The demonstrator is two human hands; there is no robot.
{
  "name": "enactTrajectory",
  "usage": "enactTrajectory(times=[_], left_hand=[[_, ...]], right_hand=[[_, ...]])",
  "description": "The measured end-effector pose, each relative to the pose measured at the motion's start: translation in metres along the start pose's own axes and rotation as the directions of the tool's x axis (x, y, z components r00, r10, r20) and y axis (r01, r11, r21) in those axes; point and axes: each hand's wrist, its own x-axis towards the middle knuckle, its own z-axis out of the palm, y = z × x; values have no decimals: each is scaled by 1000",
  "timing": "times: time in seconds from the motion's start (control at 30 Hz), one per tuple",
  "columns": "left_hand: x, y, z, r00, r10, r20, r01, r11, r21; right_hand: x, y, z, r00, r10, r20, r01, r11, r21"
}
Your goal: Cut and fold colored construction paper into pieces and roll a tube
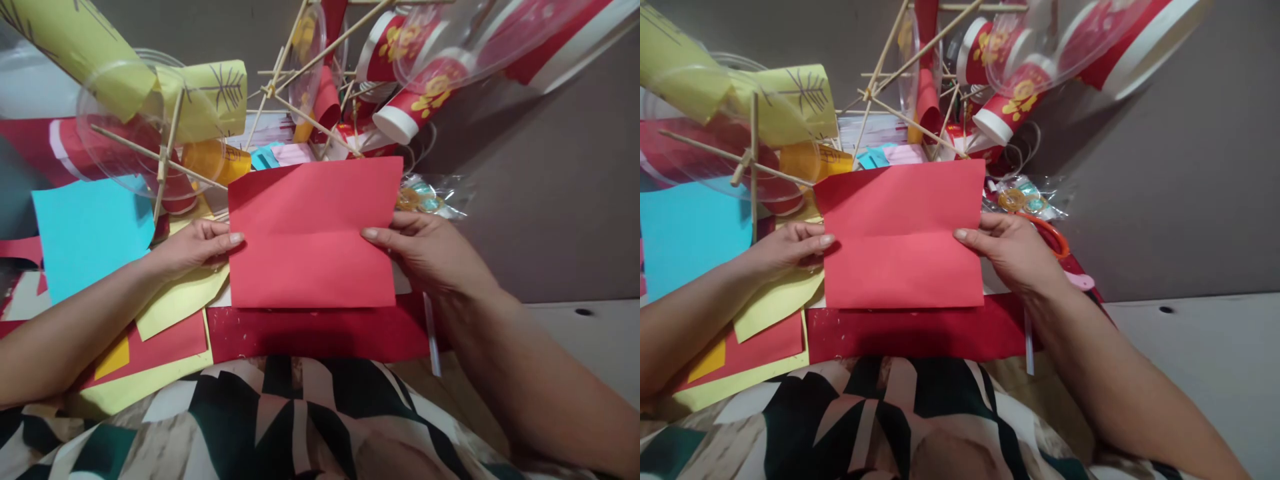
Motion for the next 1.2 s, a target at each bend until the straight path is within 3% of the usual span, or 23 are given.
enactTrajectory(times=[0.1, 0.17, 0.47, 0.7, 0.9, 1.03, 1.2], left_hand=[[-1, 3, 1, 996, -33, 86, 28, 998, 58], [-1, 3, 2, 997, -36, 72, 32, 998, 47], [1, 0, 13, 975, -15, -222, -2, 997, -77], [0, -7, 14, 939, -10, -343, -45, 987, -154], [1, -12, 13, 946, -75, -315, -16, 961, -276], [0, -10, 13, 947, -47, -318, -23, 977, -212], [0, -11, 13, 944, -17, -330, -26, 992, -126]], right_hand=[[4, -7, -6, 998, -14, -64, 14, 1000, 6], [7, -8, -8, 998, -18, -53, 20, 999, 27], [13, 12, 3, 996, 21, 86, -21, 1000, 6], [9, 19, 7, 971, 62, 230, -81, 994, 74], [15, 24, 7, 959, 64, 275, -103, 986, 133], [17, 23, 8, 960, 90, 266, -127, 984, 128], [16, 22, 10, 980, 5, 198, -41, 983, 178]])
